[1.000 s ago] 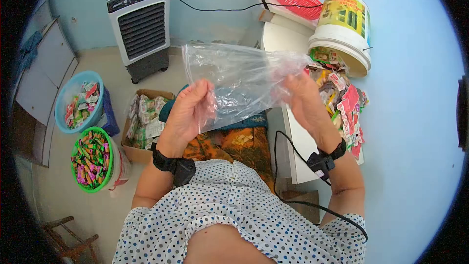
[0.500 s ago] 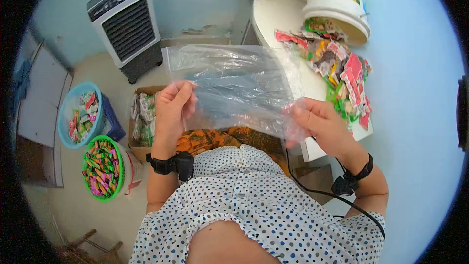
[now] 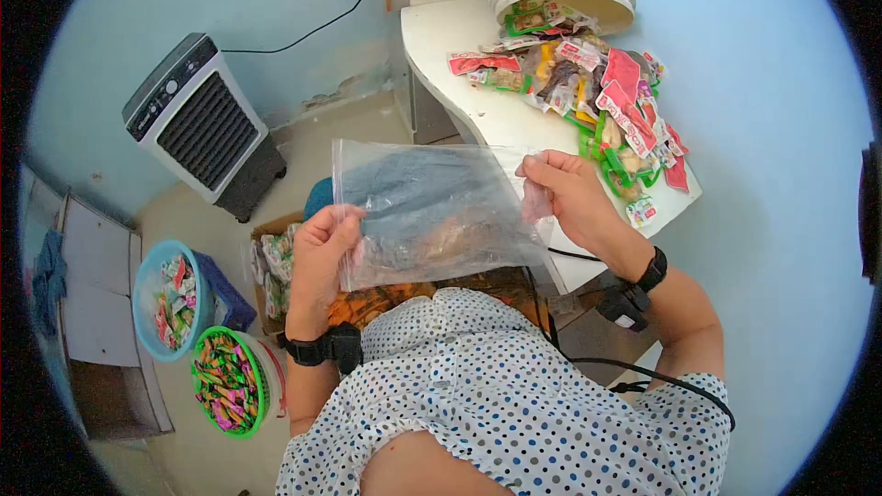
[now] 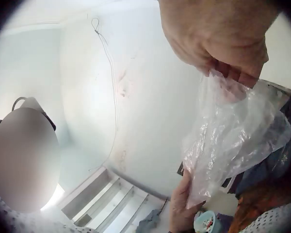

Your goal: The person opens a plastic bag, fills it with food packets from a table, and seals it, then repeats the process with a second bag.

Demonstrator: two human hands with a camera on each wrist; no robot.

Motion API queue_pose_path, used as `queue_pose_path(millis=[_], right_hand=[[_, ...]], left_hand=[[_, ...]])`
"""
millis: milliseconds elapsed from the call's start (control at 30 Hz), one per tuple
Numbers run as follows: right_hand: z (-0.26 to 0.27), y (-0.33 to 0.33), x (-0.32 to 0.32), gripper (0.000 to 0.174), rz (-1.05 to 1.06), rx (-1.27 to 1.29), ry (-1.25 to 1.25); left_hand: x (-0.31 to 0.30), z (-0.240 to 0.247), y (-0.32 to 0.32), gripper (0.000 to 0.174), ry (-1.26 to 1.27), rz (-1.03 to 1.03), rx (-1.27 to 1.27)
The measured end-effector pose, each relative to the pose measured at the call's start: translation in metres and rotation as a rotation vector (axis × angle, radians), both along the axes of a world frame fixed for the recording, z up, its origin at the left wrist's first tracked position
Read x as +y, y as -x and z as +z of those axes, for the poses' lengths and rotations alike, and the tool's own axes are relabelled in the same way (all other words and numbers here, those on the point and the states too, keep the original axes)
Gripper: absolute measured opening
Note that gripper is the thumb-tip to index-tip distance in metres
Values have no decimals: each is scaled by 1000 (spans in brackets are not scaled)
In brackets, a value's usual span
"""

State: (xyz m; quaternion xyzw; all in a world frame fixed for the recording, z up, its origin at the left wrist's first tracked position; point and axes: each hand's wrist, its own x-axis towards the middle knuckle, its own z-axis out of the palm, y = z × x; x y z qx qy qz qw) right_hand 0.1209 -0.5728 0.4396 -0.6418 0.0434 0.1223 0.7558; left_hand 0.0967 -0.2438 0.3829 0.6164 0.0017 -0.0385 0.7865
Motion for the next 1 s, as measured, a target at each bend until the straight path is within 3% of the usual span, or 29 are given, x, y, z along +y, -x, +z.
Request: queue_pose_path(millis=[233, 333, 433, 567, 700, 833, 1000], right_hand=[[-22, -28, -27, 18, 1, -41, -64], [-19, -35, -31, 22, -70, -72, -47], [-19, -42, -35, 28, -157, -196, 32], [-15, -42, -44, 32, -183, -336, 57], [-6, -32, -50, 32, -121, -356, 19], [-18, -22, -52, 28, -68, -360, 37], [-31, -12, -50, 26, -100, -248, 62]], left_hand=[[-18, 15, -20, 24, 30, -29, -14], [-29, 31, -32, 21, -99, 90, -63], [-33, 49, -48, 19, -182, 239, -234], [-64, 87, -53, 3, -384, 409, -542], [-116, 101, -56, 13, -882, 457, -1041], [-163, 70, -61, 18, -844, 234, -987], [-197, 20, -70, 13, -845, 145, -937]])
